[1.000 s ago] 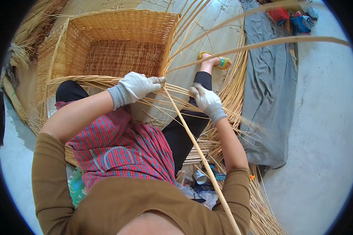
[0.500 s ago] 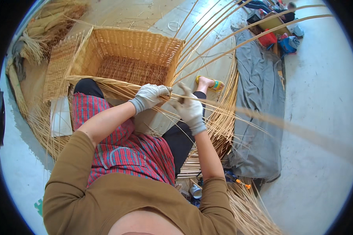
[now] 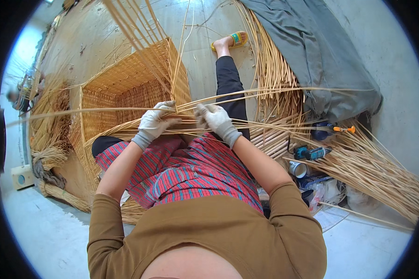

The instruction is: The recorder is weaving a large wicker basket using multiple straw strands while sitting on the floor.

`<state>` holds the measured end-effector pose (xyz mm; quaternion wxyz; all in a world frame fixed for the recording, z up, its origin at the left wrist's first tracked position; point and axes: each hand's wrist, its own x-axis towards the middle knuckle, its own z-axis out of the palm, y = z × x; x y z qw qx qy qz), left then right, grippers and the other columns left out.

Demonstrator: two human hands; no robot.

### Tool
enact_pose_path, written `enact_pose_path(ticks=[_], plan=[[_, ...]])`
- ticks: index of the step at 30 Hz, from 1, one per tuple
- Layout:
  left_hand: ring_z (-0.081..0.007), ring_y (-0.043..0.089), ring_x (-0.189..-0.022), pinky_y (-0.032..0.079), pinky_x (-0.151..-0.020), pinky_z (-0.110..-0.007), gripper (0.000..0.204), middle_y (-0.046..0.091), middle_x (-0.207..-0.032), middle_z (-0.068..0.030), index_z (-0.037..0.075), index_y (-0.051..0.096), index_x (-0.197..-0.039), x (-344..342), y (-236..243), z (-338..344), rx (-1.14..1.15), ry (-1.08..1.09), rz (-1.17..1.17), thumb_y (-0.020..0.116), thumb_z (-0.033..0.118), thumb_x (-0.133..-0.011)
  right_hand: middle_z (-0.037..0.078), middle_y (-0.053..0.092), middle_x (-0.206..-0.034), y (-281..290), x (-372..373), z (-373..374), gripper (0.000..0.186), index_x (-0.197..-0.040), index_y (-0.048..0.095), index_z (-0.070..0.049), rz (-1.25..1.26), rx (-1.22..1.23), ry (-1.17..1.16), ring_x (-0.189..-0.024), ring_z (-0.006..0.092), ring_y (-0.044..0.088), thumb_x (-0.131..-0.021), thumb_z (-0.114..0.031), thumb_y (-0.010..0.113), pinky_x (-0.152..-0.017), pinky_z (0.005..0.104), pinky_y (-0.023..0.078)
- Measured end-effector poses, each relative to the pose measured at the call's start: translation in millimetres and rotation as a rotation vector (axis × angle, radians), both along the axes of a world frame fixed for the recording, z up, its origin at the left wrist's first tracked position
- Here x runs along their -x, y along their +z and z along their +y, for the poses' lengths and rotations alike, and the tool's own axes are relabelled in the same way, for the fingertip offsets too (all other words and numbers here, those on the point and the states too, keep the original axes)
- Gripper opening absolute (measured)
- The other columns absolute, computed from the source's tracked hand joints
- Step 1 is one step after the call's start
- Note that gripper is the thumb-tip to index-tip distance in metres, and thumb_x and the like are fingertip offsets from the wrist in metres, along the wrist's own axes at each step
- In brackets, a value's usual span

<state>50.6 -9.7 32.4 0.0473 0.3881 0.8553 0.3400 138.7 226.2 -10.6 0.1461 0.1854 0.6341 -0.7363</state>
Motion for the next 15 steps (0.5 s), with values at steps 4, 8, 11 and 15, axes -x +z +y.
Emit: enact_pose_path(ticks=[4,8,11,15], plan=[[-0.0262,0.066,-0.096,0.054,-0.083,-0.034,0.024,0.068,-0.104,-0.0104,0.006,0.068,-0.088,-1,-13,1,-0.072,0.094,-0.141,0.083,0.016,-0.072,0.001,0.061,-0.066,-14,-1,8,0.063,-0.095,0.070,-0.004,-0.316,0.246,-0.130,-0.048,0.0071,0.050,-0.096,-0.062,0.046,-0.040,0.0223,0.035],[-0.0261,0.066,-0.093,0.054,-0.081,-0.035,0.025,0.067,-0.098,-0.0113,0.005,0.066,-0.085,3,-18,0,-0.061,0.106,-0.137,0.084,0.014,-0.070,0.002,0.061,-0.065,-20,0,4,0.065,-0.092,0.069,-0.003,-0.307,0.182,-0.144,-0.047,0.0074,0.049,-0.097,-0.062,0.043,-0.040,0.0208,0.035],[-0.0260,0.065,-0.092,0.054,-0.081,-0.034,0.026,0.066,-0.097,-0.0109,0.005,0.064,-0.083,-2,-9,0,-0.025,0.170,-0.195,0.084,0.013,-0.068,0.005,0.062,-0.066,6,-23,-13,0.046,-0.096,0.068,-0.002,0.110,-0.051,-0.100,-0.054,0.0154,0.061,-0.102,-0.041,0.044,-0.049,0.0299,0.047],[-0.0250,0.064,-0.091,0.054,-0.079,-0.033,0.025,0.065,-0.094,-0.0098,0.006,0.064,-0.081,-3,1,0,0.011,0.164,-0.085,0.083,0.009,-0.066,0.010,0.065,-0.080,50,52,-26,0.017,-0.095,0.065,-0.010,0.795,-1.016,0.179,-0.065,0.0290,0.063,-0.094,-0.026,0.058,-0.057,0.0406,0.049]])
